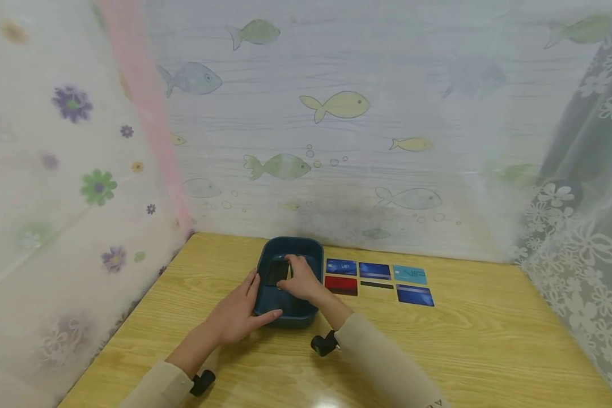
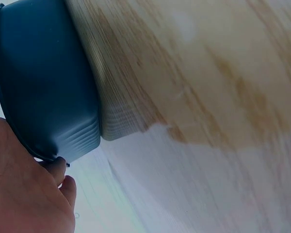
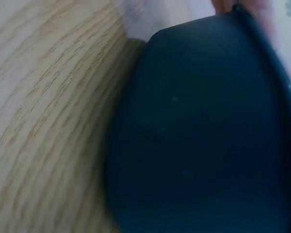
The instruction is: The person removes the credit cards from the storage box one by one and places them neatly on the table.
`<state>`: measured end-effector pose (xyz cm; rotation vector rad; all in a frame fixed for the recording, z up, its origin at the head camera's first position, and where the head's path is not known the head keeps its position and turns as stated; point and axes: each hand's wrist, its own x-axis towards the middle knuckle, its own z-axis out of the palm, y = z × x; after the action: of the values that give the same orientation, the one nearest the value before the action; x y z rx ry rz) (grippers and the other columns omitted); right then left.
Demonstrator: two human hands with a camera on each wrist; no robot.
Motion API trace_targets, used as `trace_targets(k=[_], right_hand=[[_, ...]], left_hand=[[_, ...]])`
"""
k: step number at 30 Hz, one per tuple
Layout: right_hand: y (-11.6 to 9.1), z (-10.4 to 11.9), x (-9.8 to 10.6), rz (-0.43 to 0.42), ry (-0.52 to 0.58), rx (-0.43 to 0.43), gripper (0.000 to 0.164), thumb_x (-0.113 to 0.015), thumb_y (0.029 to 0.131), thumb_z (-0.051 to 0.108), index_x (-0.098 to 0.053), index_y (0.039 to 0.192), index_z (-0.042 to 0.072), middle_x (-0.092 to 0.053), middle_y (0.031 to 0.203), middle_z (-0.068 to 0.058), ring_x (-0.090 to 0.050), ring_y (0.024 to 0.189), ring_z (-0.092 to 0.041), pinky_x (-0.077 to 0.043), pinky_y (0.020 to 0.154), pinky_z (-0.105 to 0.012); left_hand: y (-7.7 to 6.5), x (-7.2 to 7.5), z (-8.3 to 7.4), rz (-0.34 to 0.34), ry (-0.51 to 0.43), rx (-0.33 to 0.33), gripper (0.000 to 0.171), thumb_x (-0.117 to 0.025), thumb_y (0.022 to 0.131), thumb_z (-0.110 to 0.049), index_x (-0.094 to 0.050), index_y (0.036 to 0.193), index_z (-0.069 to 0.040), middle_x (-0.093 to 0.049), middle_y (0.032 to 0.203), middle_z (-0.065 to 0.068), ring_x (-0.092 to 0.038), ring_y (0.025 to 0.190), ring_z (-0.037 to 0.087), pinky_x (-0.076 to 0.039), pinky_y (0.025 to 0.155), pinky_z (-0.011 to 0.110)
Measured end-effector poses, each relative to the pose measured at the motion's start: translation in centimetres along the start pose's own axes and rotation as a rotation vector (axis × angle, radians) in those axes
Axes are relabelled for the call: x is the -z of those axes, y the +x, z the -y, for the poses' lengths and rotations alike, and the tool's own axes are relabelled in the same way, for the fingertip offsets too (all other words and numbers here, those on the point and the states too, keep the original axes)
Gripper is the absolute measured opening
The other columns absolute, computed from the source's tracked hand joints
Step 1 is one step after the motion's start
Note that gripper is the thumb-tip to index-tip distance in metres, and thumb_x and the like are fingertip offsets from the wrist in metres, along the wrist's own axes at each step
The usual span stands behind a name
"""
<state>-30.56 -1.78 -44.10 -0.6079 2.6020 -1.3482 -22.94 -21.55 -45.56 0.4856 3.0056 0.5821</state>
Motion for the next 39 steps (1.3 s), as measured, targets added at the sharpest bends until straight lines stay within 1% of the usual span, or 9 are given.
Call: trace_targets(k=[4,7,10,18,20,24,29,35,39], right_hand=[[0.8,-0.7,-0.8,-0.041,-0.009,-0.037,0.073,-0.074,0.091,0.011,-0.039,0.153,-0.004,-0.036,0.155,-0.028,-0.041,0.141,-0.045,-0.041,0.11,-0.059],[1.6,-1.1,-1.3,-0.068,-0.025,-0.05,0.074,-0.075,0.091,0.012,-0.038,0.153,-0.005,-0.035,0.156,-0.028,-0.042,0.141,-0.044,-0.041,0.111,-0.057],[2.2,-1.4,-1.5,-0.079,-0.044,-0.054,0.076,-0.076,0.09,0.013,-0.038,0.153,-0.005,-0.037,0.155,-0.027,-0.043,0.14,-0.043,-0.04,0.112,-0.055],[2.7,-1.6,-1.5,-0.029,-0.097,-0.122,0.082,-0.079,0.087,0.015,-0.037,0.155,-0.003,-0.04,0.157,-0.026,-0.032,0.147,-0.047,-0.032,0.117,-0.058],[2.8,-1.6,-1.5,-0.024,-0.114,-0.125,0.082,-0.08,0.086,0.014,-0.038,0.154,-0.004,-0.041,0.156,-0.026,-0.034,0.146,-0.047,-0.033,0.117,-0.057],[3.1,-1.5,-1.6,-0.01,-0.164,-0.098,0.078,-0.081,0.085,0.012,-0.043,0.15,-0.008,-0.045,0.153,-0.026,-0.039,0.143,-0.045,-0.033,0.117,-0.054],[3.3,-1.6,-1.8,0.005,-0.231,-0.07,0.075,-0.082,0.085,0.013,-0.046,0.148,-0.007,-0.048,0.15,-0.025,-0.044,0.139,-0.043,-0.035,0.116,-0.052],[3.0,-1.8,-2.0,-0.014,-0.196,-0.115,0.081,-0.086,0.083,0.019,-0.047,0.149,-0.003,-0.041,0.149,-0.024,-0.043,0.135,-0.043,-0.041,0.111,-0.053],[2.8,-1.7,-2.0,-0.035,-0.178,-0.147,0.08,-0.089,0.08,0.021,-0.051,0.145,-0.004,-0.039,0.144,-0.024,-0.043,0.131,-0.041,-0.041,0.109,-0.052]], left_hand=[[0.1,-0.1,-0.1,0.008,-0.003,-0.003,0.112,-0.042,0.094,-0.08,-0.014,0.161,0.004,-0.006,0.171,0.019,-0.023,0.153,0.04,-0.031,0.118,0.057],[0.1,-0.2,-0.2,0.009,-0.006,-0.003,0.112,-0.043,0.093,-0.08,-0.014,0.161,0.004,-0.006,0.17,0.019,-0.023,0.153,0.04,-0.03,0.119,0.057],[0.1,-0.2,-0.3,0.007,-0.009,0.0,0.112,-0.043,0.093,-0.08,-0.014,0.161,0.004,-0.007,0.17,0.019,-0.023,0.153,0.04,-0.03,0.119,0.057],[0.1,0.0,-0.4,0.011,-0.006,0.0,0.112,-0.044,0.093,-0.08,-0.016,0.161,0.005,-0.007,0.17,0.019,-0.024,0.152,0.041,-0.031,0.118,0.057],[0.0,0.1,-0.4,0.007,-0.002,0.001,0.112,-0.044,0.093,-0.08,-0.017,0.161,0.005,-0.007,0.17,0.019,-0.025,0.152,0.041,-0.032,0.117,0.057],[0.0,0.2,-0.3,0.002,0.01,0.004,0.113,-0.043,0.093,-0.081,-0.017,0.161,0.005,-0.007,0.17,0.019,-0.025,0.152,0.041,-0.033,0.117,0.056],[0.0,0.2,-0.2,0.007,0.01,0.005,0.114,-0.042,0.092,-0.082,-0.016,0.161,0.005,-0.007,0.17,0.019,-0.025,0.152,0.041,-0.032,0.117,0.057],[-0.1,0.1,-0.2,0.006,0.012,0.008,0.114,-0.042,0.092,-0.082,-0.016,0.161,0.005,-0.006,0.17,0.019,-0.024,0.153,0.041,-0.032,0.117,0.057],[0.0,0.1,-0.2,0.005,0.013,0.009,0.114,-0.042,0.092,-0.082,-0.015,0.161,0.004,-0.006,0.171,0.019,-0.023,0.153,0.041,-0.032,0.117,0.058]])
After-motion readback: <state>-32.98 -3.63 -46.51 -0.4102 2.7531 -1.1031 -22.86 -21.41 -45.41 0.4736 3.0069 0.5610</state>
